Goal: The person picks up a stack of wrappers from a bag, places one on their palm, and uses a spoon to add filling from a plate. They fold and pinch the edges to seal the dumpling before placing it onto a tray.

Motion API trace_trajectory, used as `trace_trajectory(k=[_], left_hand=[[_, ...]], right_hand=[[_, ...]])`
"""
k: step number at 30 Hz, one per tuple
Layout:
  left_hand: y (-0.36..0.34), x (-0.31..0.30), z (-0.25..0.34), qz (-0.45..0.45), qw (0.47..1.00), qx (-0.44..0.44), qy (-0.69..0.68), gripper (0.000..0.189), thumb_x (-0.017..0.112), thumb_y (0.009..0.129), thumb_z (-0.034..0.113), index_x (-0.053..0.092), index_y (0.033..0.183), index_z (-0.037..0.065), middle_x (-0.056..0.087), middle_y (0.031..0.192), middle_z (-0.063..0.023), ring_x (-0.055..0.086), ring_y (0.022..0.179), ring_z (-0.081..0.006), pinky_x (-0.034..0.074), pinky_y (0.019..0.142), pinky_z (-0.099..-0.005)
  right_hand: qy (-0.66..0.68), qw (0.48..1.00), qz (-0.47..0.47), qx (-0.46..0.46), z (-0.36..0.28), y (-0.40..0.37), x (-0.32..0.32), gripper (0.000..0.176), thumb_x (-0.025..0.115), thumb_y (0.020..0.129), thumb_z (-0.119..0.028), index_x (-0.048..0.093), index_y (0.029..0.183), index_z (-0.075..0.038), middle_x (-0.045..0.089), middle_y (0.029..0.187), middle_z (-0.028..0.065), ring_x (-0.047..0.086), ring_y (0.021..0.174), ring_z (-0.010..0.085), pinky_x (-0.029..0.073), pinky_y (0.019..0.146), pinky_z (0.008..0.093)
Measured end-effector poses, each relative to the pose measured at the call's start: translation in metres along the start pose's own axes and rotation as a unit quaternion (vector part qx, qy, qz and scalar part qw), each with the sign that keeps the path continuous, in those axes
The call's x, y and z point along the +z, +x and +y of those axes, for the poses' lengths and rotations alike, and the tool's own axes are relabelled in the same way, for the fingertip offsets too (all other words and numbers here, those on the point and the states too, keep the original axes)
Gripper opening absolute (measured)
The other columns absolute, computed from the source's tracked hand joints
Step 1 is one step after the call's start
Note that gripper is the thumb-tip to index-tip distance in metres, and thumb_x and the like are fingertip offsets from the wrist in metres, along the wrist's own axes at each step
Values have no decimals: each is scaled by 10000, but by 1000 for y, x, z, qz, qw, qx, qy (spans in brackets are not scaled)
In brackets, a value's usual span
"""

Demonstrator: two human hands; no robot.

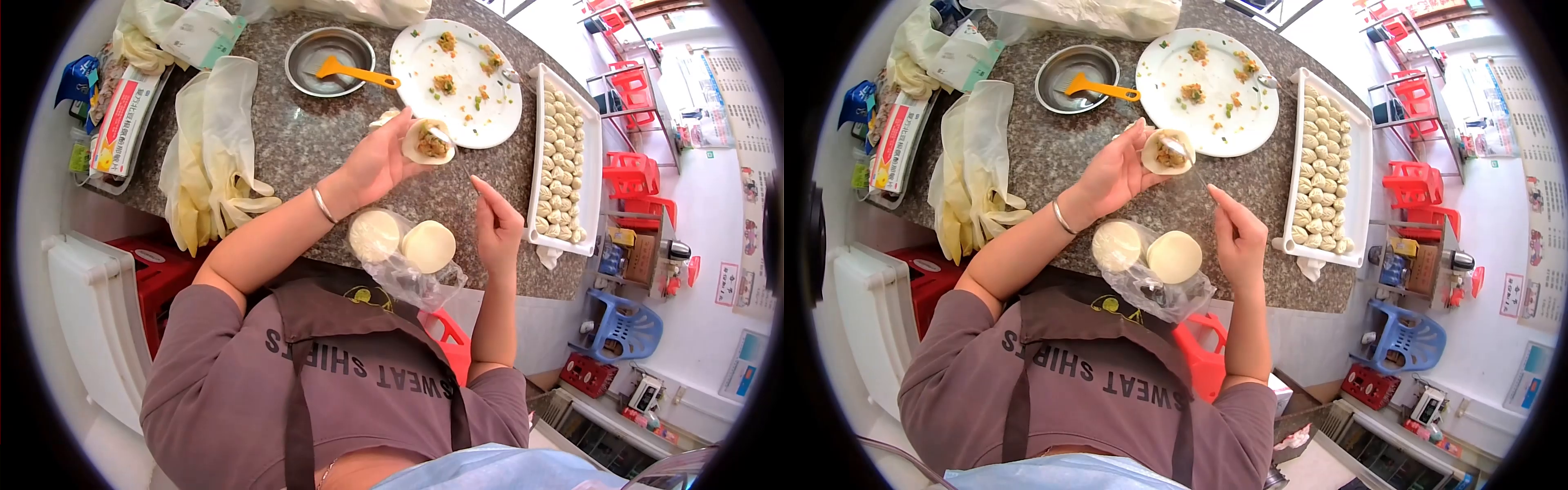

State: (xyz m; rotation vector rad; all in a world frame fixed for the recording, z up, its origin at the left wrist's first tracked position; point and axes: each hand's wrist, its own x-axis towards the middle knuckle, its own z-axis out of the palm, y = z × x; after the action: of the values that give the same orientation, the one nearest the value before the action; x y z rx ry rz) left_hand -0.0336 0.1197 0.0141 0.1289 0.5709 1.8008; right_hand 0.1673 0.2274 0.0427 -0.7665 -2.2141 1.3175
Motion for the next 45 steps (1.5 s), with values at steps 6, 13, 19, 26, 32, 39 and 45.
trace_trajectory(k=[6,13,19,26,32,39,45], left_hand=[[-2,0,1,-4,995,39,93,382,515,983,200,469,1310,8,586,1234,-97,594,1118,-167,499,959,-305],[-6,5,-1,12,970,88,225,414,644,896,61,522,1291,25,642,1146,-42,631,996,-93,512,830,-212],[-6,2,-4,4,960,138,242,423,633,921,108,511,1320,40,632,1177,-31,603,1018,-72,521,804,-231],[-5,1,-9,-3,904,302,304,366,614,933,94,530,1280,12,626,1153,-48,598,1014,-108,508,838,-241],[-10,7,-8,24,891,339,302,296,619,911,21,567,1202,6,643,1135,-98,618,1036,-136,512,868,-260],[-7,3,-10,-15,863,363,351,183,609,922,10,611,1099,-33,625,1183,-143,628,1038,-155,509,891,-262],[-4,1,-11,-2,879,343,332,164,613,918,9,635,1074,-37,631,1172,-141,629,1025,-150,514,883,-261]], right_hand=[[-86,990,4,-112,9,14,-4,269,547,916,12,667,1156,-17,509,685,-51,403,584,33,320,509,217],[-125,987,104,8,50,69,4,229,589,904,-110,679,1104,-43,570,706,52,475,576,117,416,569,270],[-179,963,118,-161,2,73,25,199,665,844,-77,687,1036,-31,643,900,97,619,784,194,480,760,304],[215,975,-8,-49,-13,74,47,167,670,851,-19,691,1013,16,691,952,68,623,894,112,487,809,255],[229,972,7,-43,-13,74,53,138,672,856,-15,689,982,37,692,959,67,618,896,102,485,798,238],[276,960,-45,-13,-15,85,41,99,671,870,-35,674,945,30,678,926,49,604,884,90,475,787,229],[231,971,-3,-68,-1,81,48,93,669,877,-46,667,941,21,669,923,48,601,872,102,468,798,240]])
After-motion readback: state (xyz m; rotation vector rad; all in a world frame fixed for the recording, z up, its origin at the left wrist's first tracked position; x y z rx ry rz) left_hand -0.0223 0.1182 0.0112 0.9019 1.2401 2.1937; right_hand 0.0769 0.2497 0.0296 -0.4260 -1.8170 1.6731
